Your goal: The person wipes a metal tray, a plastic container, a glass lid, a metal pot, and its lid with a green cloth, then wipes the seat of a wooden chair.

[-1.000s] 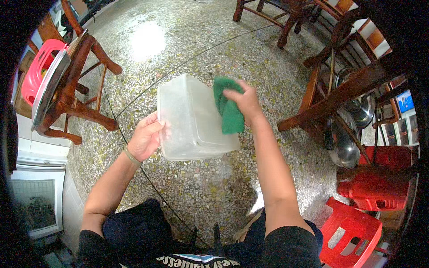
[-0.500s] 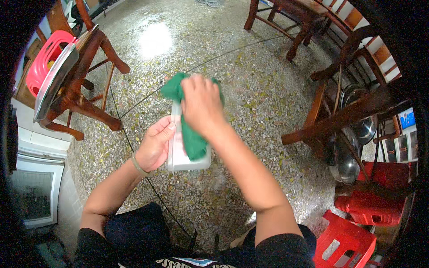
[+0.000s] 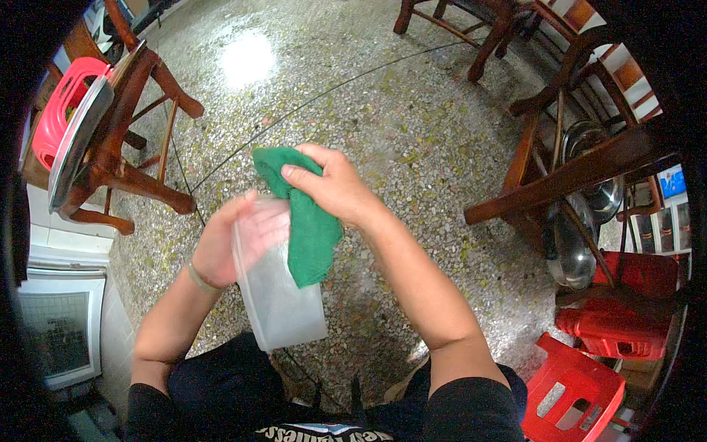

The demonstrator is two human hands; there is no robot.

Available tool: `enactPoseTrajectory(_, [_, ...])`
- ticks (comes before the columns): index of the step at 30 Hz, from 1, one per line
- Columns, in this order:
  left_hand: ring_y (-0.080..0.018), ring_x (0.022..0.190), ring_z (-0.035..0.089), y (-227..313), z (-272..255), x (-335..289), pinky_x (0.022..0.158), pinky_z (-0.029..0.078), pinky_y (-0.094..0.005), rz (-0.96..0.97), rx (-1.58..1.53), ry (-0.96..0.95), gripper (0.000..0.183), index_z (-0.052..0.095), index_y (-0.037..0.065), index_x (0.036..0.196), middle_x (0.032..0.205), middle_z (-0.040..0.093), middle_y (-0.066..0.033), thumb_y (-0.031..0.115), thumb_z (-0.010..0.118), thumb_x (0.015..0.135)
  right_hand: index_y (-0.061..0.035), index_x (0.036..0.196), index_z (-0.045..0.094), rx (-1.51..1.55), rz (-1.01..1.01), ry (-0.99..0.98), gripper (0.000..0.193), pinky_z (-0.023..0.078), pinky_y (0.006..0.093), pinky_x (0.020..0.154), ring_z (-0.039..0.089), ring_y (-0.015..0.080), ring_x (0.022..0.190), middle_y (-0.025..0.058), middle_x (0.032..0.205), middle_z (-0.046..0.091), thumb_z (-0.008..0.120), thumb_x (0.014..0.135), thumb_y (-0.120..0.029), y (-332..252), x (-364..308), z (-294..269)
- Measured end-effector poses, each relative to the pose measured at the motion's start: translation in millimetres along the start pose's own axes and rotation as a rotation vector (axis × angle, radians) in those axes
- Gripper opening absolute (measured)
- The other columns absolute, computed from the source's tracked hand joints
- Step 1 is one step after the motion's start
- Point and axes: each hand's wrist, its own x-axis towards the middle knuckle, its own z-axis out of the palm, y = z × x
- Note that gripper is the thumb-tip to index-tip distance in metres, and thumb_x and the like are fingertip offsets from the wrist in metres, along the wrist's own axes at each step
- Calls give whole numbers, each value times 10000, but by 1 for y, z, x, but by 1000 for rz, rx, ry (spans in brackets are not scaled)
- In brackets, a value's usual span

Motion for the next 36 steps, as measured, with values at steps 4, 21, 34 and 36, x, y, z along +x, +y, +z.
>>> enactPoseTrajectory(4, [-320, 1119, 523, 12, 29, -15, 963, 420, -410, 106, 143, 18, 627, 270, -79, 1334, 1210, 506, -256, 142, 560, 824, -17, 1087, 569, 240, -164, 375, 330, 496, 290, 717, 594, 141, 802, 69, 915, 632, 615, 849, -240, -45, 0, -38])
enactPoseTrajectory(21, [-85, 543, 551, 11, 39, -43, 483, 410, -232, 324, 1134, 254, 127, 602, -6, 797, 653, 584, -36, 119, 578, 797, -95, 942, 622, -804, -447, 606, 245, 433, 435, 757, 567, 326, 902, 111, 974, 597, 622, 774, -272, 20, 36, -80])
enactPoseTrajectory(34, [-207, 1002, 563, 36, -25, -36, 887, 436, -335, 541, 170, 343, 419, 506, -8, 1165, 1100, 587, -105, 312, 432, 904, -32, 1091, 566, -5, -312, 852, 361, 468, 333, 727, 590, 211, 833, 69, 933, 605, 564, 879, -324, -45, -20, -123])
enactPoseTrajectory(36, [-216, 1040, 559, 37, -21, -26, 911, 435, -357, 517, 52, 302, 396, 508, 16, 1184, 1132, 584, -99, 300, 400, 931, -45, 1070, 574, -429, -522, 922, 307, 446, 353, 795, 558, 250, 934, 107, 980, 595, 572, 857, -266, -66, -20, -84])
